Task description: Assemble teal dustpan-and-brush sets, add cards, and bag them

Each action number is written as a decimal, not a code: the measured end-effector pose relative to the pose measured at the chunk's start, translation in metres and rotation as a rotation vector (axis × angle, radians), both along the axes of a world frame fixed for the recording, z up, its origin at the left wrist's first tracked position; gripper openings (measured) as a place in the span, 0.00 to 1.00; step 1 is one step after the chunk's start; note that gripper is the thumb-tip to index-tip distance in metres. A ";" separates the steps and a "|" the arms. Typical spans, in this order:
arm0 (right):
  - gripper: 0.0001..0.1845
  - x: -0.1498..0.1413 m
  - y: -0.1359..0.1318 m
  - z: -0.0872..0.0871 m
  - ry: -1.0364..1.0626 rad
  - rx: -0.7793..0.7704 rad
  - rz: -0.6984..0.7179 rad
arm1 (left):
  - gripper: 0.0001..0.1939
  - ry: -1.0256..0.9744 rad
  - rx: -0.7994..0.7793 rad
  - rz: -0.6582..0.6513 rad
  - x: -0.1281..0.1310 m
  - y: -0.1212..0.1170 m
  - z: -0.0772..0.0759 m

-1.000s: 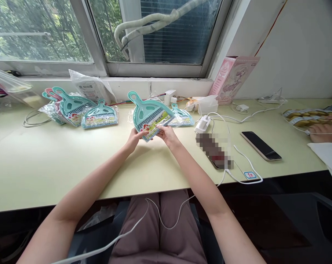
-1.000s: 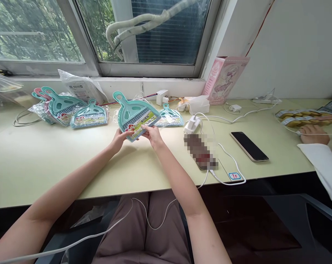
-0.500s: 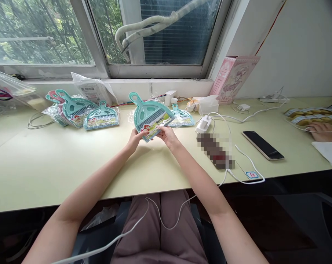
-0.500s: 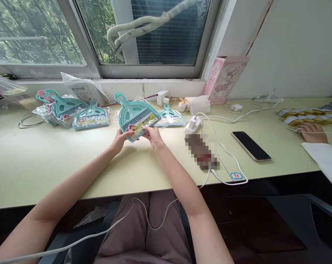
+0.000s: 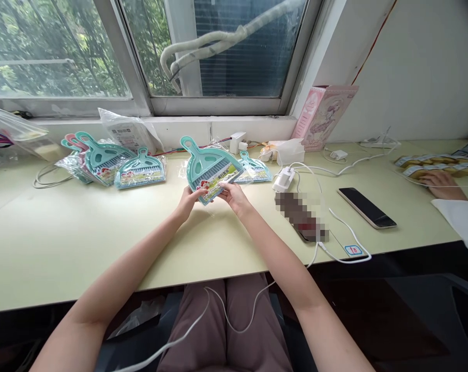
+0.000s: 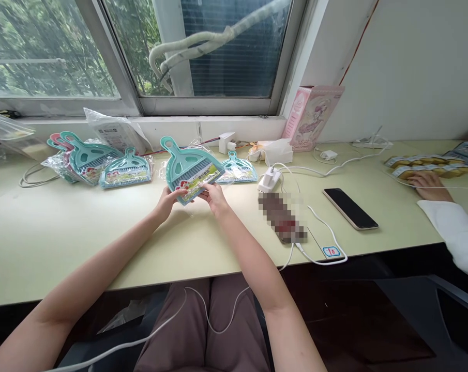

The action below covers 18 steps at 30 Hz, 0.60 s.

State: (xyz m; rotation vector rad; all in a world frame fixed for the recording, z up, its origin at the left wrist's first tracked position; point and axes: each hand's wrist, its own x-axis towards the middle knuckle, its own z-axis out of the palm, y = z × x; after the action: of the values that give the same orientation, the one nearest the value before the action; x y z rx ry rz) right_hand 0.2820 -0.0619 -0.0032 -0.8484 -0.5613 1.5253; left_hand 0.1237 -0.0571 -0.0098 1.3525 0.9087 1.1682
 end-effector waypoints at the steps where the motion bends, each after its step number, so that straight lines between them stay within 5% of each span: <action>1: 0.08 0.000 0.000 0.000 0.004 -0.006 0.002 | 0.23 0.008 -0.006 -0.006 0.000 0.000 0.000; 18: 0.10 0.004 0.004 -0.004 -0.011 0.043 0.053 | 0.25 0.105 -0.006 -0.094 -0.004 0.000 0.003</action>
State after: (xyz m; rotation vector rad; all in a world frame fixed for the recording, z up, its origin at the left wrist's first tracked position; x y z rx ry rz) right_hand 0.2862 -0.0578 -0.0077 -0.8150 -0.6268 1.5517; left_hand 0.1197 -0.0574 -0.0065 1.4476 0.9123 1.0302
